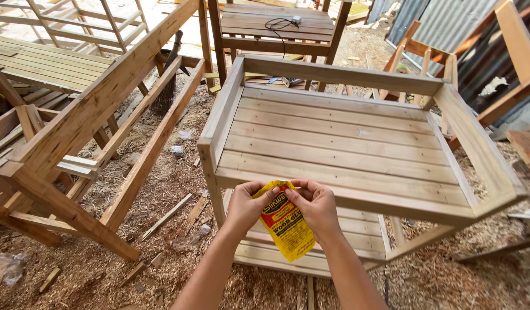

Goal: The person applies wood glue from a yellow packet to the joints of a wooden furniture frame, squeezing glue onto the rail edges and spreading it with a finger. The person moves around the frame to reach different corners and continues applying glue along the joints.

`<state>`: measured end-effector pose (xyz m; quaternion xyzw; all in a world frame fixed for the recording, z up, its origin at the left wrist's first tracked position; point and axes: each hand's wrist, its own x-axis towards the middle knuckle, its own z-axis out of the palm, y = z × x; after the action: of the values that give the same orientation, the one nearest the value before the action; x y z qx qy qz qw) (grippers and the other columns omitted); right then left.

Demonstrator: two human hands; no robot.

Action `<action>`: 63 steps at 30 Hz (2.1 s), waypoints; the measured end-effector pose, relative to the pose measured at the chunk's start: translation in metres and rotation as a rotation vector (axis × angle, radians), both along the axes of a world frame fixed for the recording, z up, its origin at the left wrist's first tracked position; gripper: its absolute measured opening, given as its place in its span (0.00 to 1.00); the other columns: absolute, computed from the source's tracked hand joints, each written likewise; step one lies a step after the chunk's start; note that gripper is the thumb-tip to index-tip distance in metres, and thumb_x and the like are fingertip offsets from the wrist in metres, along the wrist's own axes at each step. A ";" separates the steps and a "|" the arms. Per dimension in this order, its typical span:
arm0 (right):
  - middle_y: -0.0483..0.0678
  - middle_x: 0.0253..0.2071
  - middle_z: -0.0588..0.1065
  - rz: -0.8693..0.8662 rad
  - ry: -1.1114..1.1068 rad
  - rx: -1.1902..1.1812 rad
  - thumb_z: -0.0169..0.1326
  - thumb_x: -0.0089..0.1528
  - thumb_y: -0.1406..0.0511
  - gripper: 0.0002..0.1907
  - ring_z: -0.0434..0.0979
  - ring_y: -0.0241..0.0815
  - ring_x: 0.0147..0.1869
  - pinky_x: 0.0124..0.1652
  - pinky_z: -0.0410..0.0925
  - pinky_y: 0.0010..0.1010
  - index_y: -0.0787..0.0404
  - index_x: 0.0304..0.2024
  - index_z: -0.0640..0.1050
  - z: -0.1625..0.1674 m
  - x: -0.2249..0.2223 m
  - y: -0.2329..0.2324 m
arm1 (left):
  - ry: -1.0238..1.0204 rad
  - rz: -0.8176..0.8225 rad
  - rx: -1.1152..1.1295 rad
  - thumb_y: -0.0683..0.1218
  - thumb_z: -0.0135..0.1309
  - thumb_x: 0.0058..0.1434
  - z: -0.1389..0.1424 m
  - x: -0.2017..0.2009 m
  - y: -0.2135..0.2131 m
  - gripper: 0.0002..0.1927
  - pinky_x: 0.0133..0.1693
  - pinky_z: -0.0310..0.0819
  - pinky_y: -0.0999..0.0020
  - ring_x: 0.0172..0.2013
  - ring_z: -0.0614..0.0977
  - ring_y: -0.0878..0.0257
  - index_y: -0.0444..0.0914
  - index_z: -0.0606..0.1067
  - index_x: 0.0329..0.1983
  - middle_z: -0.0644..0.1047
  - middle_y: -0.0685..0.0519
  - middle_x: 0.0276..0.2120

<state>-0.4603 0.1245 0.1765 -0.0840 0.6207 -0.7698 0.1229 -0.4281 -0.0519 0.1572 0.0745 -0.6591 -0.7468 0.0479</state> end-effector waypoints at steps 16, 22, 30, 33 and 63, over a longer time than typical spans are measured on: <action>0.55 0.39 0.84 0.015 -0.007 -0.087 0.62 0.59 0.72 0.16 0.83 0.38 0.39 0.40 0.77 0.27 0.73 0.49 0.79 -0.004 -0.157 0.064 | 0.041 0.329 0.248 0.51 0.59 0.62 0.008 -0.139 0.055 0.15 0.32 0.79 0.70 0.30 0.81 0.69 0.35 0.81 0.41 0.83 0.54 0.31; 0.54 0.39 0.83 -0.047 -0.024 -0.116 0.63 0.58 0.72 0.17 0.83 0.37 0.39 0.41 0.76 0.27 0.72 0.49 0.79 -0.004 -0.183 0.072 | 0.074 0.341 0.301 0.55 0.55 0.66 0.001 -0.171 0.065 0.18 0.32 0.80 0.67 0.29 0.81 0.69 0.35 0.81 0.38 0.81 0.54 0.29; 0.53 0.37 0.84 -0.166 0.031 -0.043 0.63 0.57 0.73 0.17 0.83 0.36 0.38 0.41 0.76 0.26 0.71 0.49 0.79 -0.006 -0.203 0.086 | 0.001 0.230 0.289 0.56 0.53 0.67 0.007 -0.218 0.068 0.19 0.29 0.75 0.70 0.27 0.78 0.69 0.35 0.81 0.37 0.81 0.56 0.29; 0.52 0.35 0.83 -0.231 0.007 0.012 0.63 0.58 0.72 0.17 0.81 0.35 0.36 0.35 0.72 0.25 0.70 0.50 0.79 -0.005 -0.206 0.087 | 0.028 0.135 0.283 0.55 0.53 0.68 0.008 -0.243 0.062 0.19 0.28 0.74 0.71 0.26 0.77 0.70 0.35 0.82 0.37 0.80 0.56 0.28; 0.51 0.41 0.83 -0.801 0.089 0.075 0.61 0.58 0.74 0.20 0.82 0.35 0.42 0.44 0.76 0.25 0.70 0.53 0.77 0.047 -0.040 0.059 | 0.157 -1.012 -0.131 0.46 0.68 0.54 0.079 -0.233 0.088 0.14 0.32 0.78 0.73 0.29 0.82 0.69 0.31 0.83 0.38 0.85 0.52 0.30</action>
<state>-0.5006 0.1830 0.2236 0.1357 0.6366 -0.7294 -0.2106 -0.6609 0.0359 0.2365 -0.3132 -0.6524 -0.6371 -0.2653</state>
